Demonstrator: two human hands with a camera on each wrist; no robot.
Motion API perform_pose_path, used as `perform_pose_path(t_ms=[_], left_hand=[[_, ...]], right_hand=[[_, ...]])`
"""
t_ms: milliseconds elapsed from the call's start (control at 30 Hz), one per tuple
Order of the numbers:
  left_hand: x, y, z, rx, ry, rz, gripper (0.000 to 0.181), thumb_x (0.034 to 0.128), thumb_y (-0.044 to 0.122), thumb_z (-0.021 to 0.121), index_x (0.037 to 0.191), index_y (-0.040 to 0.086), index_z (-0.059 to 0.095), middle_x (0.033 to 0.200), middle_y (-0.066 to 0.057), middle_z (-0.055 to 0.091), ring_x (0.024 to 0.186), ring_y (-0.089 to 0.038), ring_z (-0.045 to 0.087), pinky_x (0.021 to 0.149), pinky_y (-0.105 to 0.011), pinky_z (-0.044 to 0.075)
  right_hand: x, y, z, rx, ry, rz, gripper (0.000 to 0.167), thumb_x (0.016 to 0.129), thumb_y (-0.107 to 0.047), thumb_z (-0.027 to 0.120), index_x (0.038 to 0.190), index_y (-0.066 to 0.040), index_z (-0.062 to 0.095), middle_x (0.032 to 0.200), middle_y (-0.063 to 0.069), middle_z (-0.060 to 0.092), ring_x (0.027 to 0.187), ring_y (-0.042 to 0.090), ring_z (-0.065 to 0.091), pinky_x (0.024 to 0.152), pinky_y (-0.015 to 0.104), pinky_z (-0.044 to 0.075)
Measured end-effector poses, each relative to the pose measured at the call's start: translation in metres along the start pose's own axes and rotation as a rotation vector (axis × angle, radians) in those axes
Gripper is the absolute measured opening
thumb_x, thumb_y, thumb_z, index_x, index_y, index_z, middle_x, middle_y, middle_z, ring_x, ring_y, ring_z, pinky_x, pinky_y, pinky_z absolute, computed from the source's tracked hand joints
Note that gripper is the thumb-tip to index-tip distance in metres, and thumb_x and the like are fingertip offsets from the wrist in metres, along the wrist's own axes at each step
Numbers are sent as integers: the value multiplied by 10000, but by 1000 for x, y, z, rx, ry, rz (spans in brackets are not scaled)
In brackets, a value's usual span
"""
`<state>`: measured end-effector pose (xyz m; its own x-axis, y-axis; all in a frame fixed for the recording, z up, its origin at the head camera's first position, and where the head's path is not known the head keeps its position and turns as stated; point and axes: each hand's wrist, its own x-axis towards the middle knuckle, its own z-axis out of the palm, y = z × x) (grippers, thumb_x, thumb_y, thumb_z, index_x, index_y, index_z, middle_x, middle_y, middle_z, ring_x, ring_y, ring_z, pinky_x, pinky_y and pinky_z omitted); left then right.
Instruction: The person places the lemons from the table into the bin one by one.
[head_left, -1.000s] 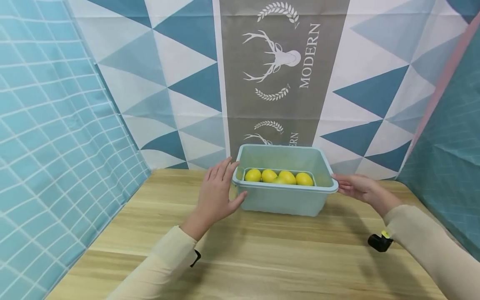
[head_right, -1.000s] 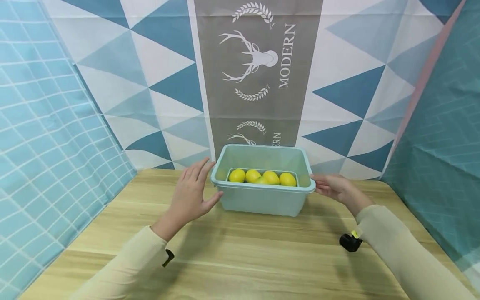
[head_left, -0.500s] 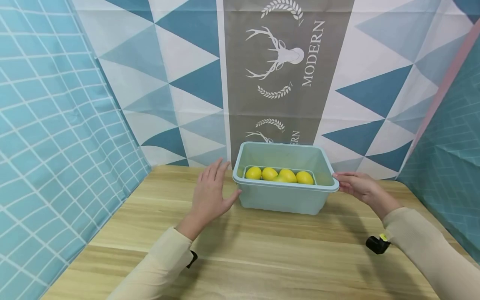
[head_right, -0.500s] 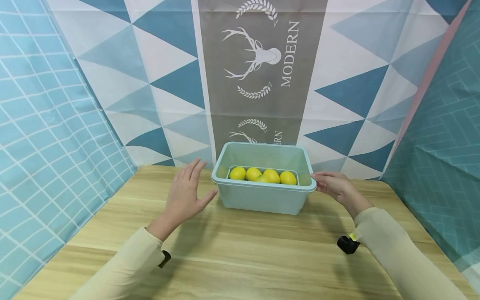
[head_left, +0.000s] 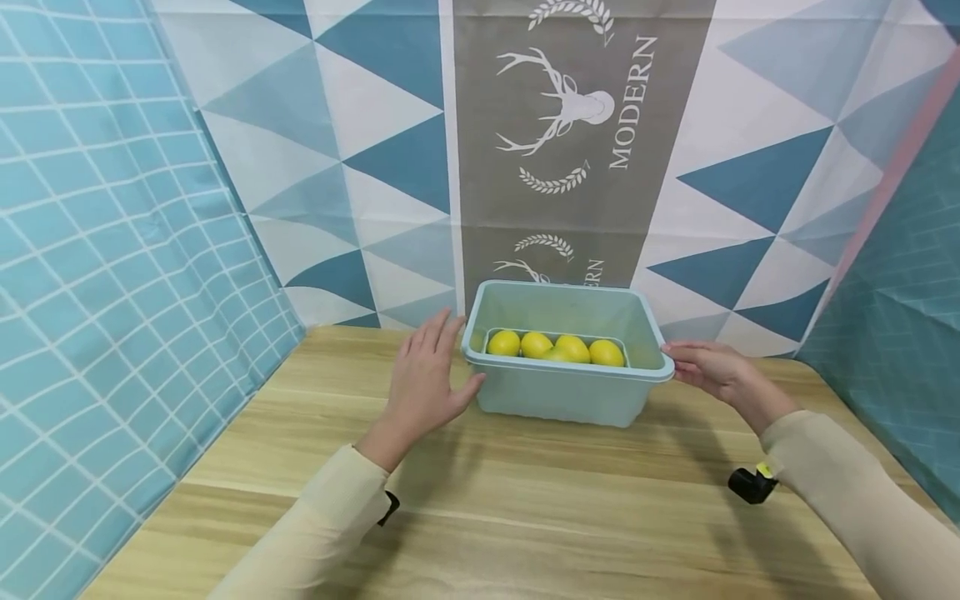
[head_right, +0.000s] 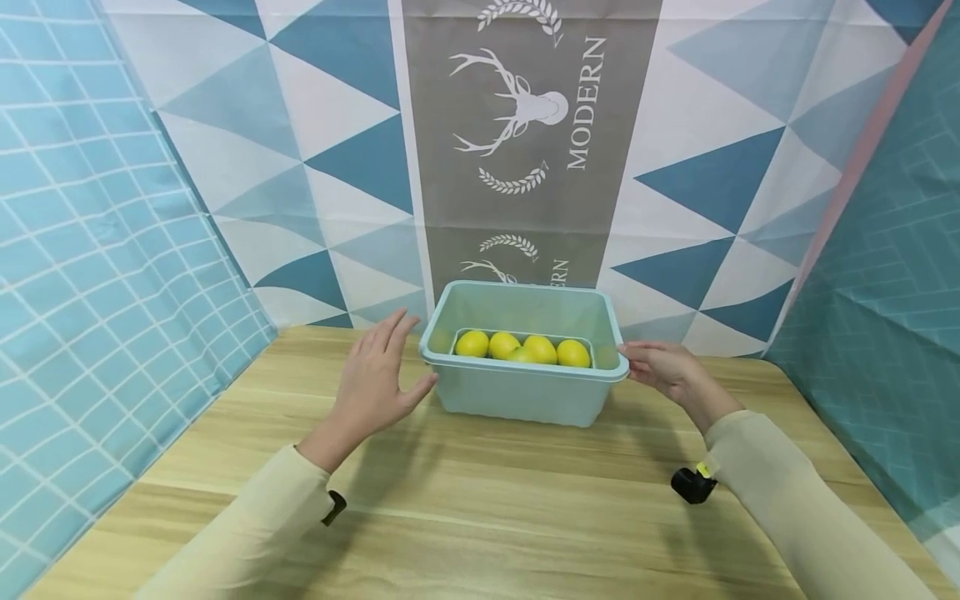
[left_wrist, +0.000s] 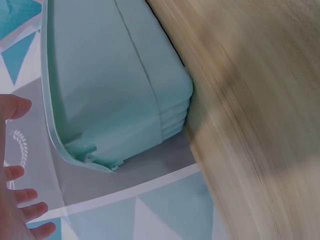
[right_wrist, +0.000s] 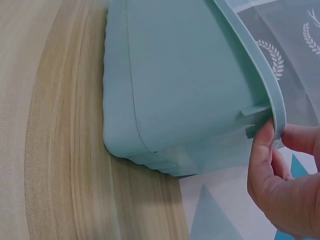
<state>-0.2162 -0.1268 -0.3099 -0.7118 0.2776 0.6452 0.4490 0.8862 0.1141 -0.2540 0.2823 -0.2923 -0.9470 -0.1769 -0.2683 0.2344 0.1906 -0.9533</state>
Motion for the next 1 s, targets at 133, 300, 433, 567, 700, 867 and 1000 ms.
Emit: perform_pose_path(t_ms=[133,300,433,567,700,867,1000], left_hand=[[-1,-2,-1,7,5,-3,784,794,473,687,1424,116,388,1478,-147,418,1324,-339,434,1080,-532,404],[-5,-7,2,16,28,-30,791,789,504,674,1413,103,401,1493,-147,395,1344,-347,394,1117,-546,328],[-11,-11,5,26,-22,-105,825,807,544,638,1459,134,344,1565,-119,294,1432,-347,278,1191,-572,183],[-19,-16,7,40,-78,-179,840,819,542,625,1486,140,309,1606,-107,208,1481,-344,185,1215,-590,79],[-24,-20,8,59,-104,-219,830,833,568,589,1485,133,314,1610,-112,195,1485,-343,173,1211,-603,77],[-27,-19,4,49,-140,-280,876,830,643,553,1505,148,294,1606,-122,209,1493,-348,158,1207,-625,82],[-27,-14,1,36,-178,-289,921,823,678,535,1533,179,228,1618,-118,169,1506,-356,98,1203,-641,60]], right_hand=[[-3,-1,-1,31,5,20,82,947,-281,598,910,-234,655,845,-141,658,776,-8,635,747,142,574],[-10,0,2,-65,64,1,459,983,-332,520,1325,-27,488,946,-127,642,810,-48,620,796,145,571],[-23,7,13,-267,170,-93,764,989,-470,428,1466,95,236,1294,179,551,1002,83,641,846,197,581],[-41,20,28,-523,338,-266,745,1002,-481,382,1450,105,275,1449,343,363,1243,445,492,951,461,546],[-57,31,41,-739,547,-414,708,988,-433,473,1451,74,302,1420,374,376,1246,564,398,950,696,403],[-69,44,50,-877,710,-539,864,918,-453,597,1493,52,196,1485,355,286,1347,556,273,1049,734,261],[-77,52,51,-986,768,-556,945,891,-539,582,1518,13,139,1551,305,182,1438,506,128,1113,734,143]])
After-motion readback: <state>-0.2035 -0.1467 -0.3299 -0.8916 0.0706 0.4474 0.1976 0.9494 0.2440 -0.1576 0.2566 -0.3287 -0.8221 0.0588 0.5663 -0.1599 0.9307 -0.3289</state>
